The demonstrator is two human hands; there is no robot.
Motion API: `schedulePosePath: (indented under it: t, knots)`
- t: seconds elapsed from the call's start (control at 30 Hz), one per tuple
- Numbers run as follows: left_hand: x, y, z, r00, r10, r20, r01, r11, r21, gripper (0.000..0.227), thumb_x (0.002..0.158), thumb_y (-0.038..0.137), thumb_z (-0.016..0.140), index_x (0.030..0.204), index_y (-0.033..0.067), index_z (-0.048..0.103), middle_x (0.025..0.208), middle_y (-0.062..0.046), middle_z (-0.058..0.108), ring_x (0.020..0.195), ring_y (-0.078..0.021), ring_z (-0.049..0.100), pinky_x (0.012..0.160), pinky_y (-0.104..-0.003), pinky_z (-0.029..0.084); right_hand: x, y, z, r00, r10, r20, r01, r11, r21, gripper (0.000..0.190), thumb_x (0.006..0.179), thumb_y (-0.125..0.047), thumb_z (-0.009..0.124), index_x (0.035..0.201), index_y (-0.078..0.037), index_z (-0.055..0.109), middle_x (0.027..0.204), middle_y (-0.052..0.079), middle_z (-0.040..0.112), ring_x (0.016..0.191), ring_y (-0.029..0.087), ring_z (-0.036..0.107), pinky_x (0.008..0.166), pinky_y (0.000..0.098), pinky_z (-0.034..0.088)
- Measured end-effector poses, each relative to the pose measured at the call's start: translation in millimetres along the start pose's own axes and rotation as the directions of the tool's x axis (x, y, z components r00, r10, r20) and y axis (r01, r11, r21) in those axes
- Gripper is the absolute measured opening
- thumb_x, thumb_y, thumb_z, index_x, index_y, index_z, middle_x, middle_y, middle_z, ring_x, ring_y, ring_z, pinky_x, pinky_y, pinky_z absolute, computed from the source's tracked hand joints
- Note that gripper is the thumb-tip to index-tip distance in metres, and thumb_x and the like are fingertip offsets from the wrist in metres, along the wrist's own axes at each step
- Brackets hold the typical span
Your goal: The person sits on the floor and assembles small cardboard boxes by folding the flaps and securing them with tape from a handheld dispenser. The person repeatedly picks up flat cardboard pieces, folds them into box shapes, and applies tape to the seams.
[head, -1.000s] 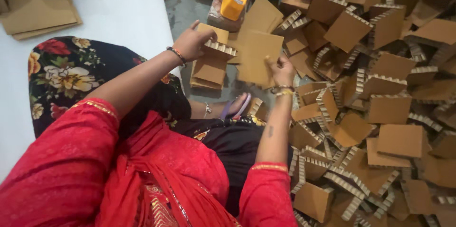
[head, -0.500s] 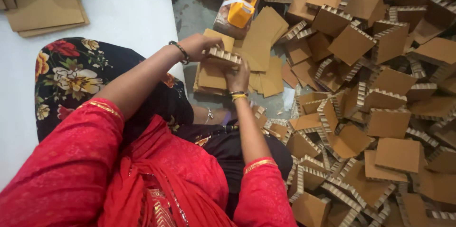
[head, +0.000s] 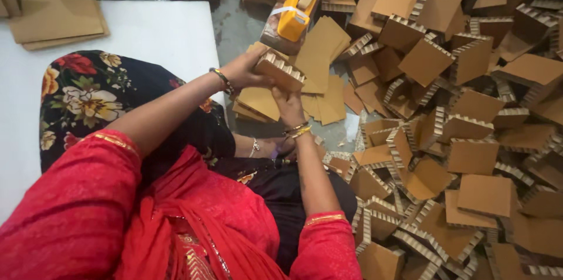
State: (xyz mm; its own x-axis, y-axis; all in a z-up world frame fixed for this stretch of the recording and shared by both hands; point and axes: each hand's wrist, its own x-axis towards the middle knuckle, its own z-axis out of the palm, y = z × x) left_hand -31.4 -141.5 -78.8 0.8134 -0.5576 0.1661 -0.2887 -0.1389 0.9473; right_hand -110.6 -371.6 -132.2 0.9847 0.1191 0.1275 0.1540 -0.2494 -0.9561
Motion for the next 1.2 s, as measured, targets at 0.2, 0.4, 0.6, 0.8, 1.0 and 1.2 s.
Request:
schedulePosePath:
  t: [0.2,0.4,0.6,0.8,1.0,1.2]
  knots:
    - [5.6,-0.3,-12.1,0.975,-0.037,0.217,0.051,0.997,-0.057,0.073,0.082,0.024,0.084,0.141,0.0043,0.046,0.123,-0.015,0.068,0.114,-0.0206,0.065,0.094,-0.036,0.053,-1.0,25.9,1.3,0.988,0.151,-0.025,-0.152,0.985,-0.078,0.040,0.103,-0.025,0.067,0.132,0.002,0.060,0.126,0.012,0.070,0.116,0.022,0.065,0.104,0.0368,0.050]
    - [12.4,-11.8,-18.4,0.915,-0.396,0.074,0.392,0.836,-0.385,0.058,0.075,0.017,0.087,0.127,0.0057,0.066,0.118,-0.007,0.074,0.105,-0.0134,0.069,0.091,-0.031,0.057,49.2,32.9,-12.0,0.984,0.156,0.091,-0.130,0.962,-0.241,0.051,0.103,-0.028,0.066,0.142,-0.001,0.049,0.132,0.013,0.061,0.119,0.021,0.059,0.100,0.0377,0.048]
    - [27.3,-29.4,-39.7,0.891,-0.451,-0.050,0.376,0.795,-0.477,0.050,0.079,0.015,0.086,0.125,0.0037,0.068,0.116,-0.006,0.076,0.105,-0.0133,0.071,0.092,-0.030,0.057,133.9,50.9,-25.1,0.985,0.058,0.163,-0.034,0.989,-0.142,0.047,0.104,-0.031,0.063,0.138,-0.001,0.053,0.114,0.007,0.065,0.104,0.021,0.061,0.089,0.0357,0.052]
    - [35.1,-53.0,-48.8,0.827,-0.552,-0.107,0.428,0.741,-0.517,0.054,0.075,0.012,0.087,0.124,0.0029,0.066,0.114,-0.008,0.076,0.101,-0.0158,0.073,0.086,-0.031,0.061,239.2,28.9,-49.4,0.895,0.195,-0.402,-0.320,0.907,-0.272,0.041,0.101,-0.043,0.067,0.104,-0.002,0.068,0.093,0.010,0.075,0.086,0.023,0.071,0.077,0.0353,0.054]
    - [38.1,-62.5,-42.7,0.852,-0.521,0.049,0.470,0.721,-0.508,0.051,0.075,0.010,0.087,0.122,0.0042,0.069,0.111,-0.007,0.077,0.097,-0.0150,0.073,0.085,-0.031,0.060,249.3,-0.9,-62.0,0.949,0.153,-0.276,-0.268,0.853,-0.447,0.038,0.091,-0.043,0.070,0.091,-0.005,0.075,0.080,0.006,0.076,0.072,0.014,0.069,0.067,0.0306,0.052]
    - [43.4,-68.7,-33.5,0.824,-0.553,0.122,0.542,0.707,-0.454,0.051,0.074,0.015,0.088,0.121,0.0059,0.070,0.107,-0.006,0.077,0.090,-0.0148,0.073,0.073,-0.031,0.058,132.5,-22.8,-25.2,0.941,0.297,-0.164,-0.287,0.954,0.085,0.046,0.096,-0.049,0.076,0.079,-0.007,0.069,0.067,-0.006,0.056,0.058,0.006,0.045,0.052,0.0265,0.034]
